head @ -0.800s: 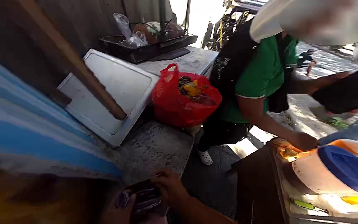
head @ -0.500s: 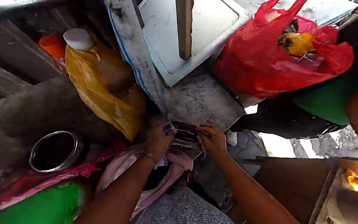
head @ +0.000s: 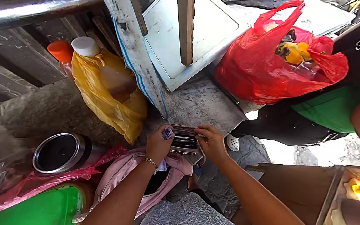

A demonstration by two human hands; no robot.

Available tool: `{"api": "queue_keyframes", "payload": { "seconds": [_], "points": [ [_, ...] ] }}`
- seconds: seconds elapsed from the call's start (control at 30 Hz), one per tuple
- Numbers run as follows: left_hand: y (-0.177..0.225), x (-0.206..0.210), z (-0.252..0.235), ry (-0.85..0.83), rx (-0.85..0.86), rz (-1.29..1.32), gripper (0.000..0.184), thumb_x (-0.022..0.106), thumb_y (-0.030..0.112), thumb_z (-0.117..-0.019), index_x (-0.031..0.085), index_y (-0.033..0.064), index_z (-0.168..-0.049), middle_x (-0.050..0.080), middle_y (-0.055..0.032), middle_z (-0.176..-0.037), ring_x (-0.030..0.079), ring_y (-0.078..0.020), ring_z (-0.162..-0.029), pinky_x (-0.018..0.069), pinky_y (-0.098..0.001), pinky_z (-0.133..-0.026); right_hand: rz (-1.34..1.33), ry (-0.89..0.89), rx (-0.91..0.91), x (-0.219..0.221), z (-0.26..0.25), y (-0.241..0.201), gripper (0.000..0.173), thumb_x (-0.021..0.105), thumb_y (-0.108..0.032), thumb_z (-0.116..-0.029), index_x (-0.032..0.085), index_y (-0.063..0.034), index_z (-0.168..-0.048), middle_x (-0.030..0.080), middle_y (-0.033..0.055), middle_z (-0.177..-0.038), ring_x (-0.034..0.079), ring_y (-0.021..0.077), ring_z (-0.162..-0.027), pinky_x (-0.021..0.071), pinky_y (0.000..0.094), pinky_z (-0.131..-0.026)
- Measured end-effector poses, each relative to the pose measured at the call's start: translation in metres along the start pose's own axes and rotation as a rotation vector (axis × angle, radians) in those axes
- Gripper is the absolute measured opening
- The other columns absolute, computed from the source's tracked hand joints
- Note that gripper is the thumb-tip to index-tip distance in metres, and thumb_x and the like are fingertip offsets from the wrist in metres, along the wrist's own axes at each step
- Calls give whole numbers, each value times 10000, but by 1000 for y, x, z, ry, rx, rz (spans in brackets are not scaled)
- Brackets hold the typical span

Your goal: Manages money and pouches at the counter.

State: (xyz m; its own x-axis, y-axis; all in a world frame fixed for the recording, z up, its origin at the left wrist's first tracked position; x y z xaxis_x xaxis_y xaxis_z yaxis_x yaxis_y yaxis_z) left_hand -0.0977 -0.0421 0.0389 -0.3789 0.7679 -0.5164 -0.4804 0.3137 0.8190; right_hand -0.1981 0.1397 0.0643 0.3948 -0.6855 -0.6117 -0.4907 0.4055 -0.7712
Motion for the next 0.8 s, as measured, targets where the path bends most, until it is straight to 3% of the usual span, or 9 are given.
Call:
{"api": "queue_keyframes", "payload": {
  "seconds": [0.1, 0.27, 0.43, 0.53, 0.67, 0.73, 0.8],
  "points": [
    [-3, 1, -2, -28, -10, 0, 308, 727, 131, -953, 680, 135, -1257, 723, -90, -1122, 690, -207, -1014, 536, -468, -926, 28, 8, 8, -1, -2, 1, 234, 715, 8, -893, 752, -2, -1124, 638, 204, -1257, 713, 262, -1004, 631, 392, -849],
    [-6, 4, -3, -37, -16, 17, 336, 725, 123, -941, 672, 128, -1273, 715, -78, -1148, 680, -179, -1032, 535, -421, -941, 122, 81, -26, -2, -3, 4, 165, 756, -107, -881, 780, -23, -1021, 667, 170, -1077, 680, 277, -936, 602, 444, -822],
    [-8, 5, -5, -57, -12, 5, 364, 716, 136, -927, 668, 123, -1288, 714, -83, -1145, 680, -161, -1018, 538, -378, -929, 221, -121, 91, 10, -14, 0, 227, 724, -219, -921, 791, -62, -1071, 691, 173, -1029, 649, 345, -1039, 539, 484, -937],
    [-9, 5, -2, -49, -8, 29, 358, 731, 110, -917, 674, 121, -1270, 715, -71, -1134, 680, -140, -994, 543, -357, -910, 341, -251, 118, 15, -19, -11, 204, 724, -211, -922, 795, -99, -1076, 658, 159, -1127, 600, 355, -1085, 508, 503, -940],
    [-8, 4, 1, 34, 72, 87, 347, 751, 78, -880, 686, 86, -1221, 728, -65, -1086, 691, -112, -950, 563, -316, -878, 449, -441, 151, 25, -26, -15, 206, 705, -200, -943, 787, -167, -1130, 530, 129, -1464, 478, 382, -1306, 442, 551, -1025],
    [-7, 3, 1, 36, 69, 90, 356, 750, 69, -876, 670, 73, -1224, 723, -84, -1074, 691, -136, -938, 562, -334, -867, 443, -533, 178, 32, -31, -15, 228, 700, -175, -949, 777, -157, -1164, 514, 123, -1487, 466, 376, -1331, 434, 543, -1055],
    [-7, 3, -1, 7, 46, 67, 377, 743, 75, -879, 662, 80, -1247, 719, -99, -1087, 691, -159, -954, 558, -360, -877, 415, -595, 220, 38, -37, -15, 224, 712, -173, -946, 772, -110, -1152, 562, 137, -1421, 509, 367, -1282, 454, 535, -1044]
  ]
}}
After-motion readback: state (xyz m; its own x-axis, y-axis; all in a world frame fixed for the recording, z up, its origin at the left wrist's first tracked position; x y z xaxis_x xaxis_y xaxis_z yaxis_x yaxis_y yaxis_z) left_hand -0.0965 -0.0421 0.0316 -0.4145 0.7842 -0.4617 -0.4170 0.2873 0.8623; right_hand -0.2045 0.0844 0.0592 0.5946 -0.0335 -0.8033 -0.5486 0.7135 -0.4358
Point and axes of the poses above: each hand's wrist, its own z-axis away from the middle knuckle, its own x-axis out of the palm, y = z × x, the point moved 9 cm from there along -z, towards the middle knuckle
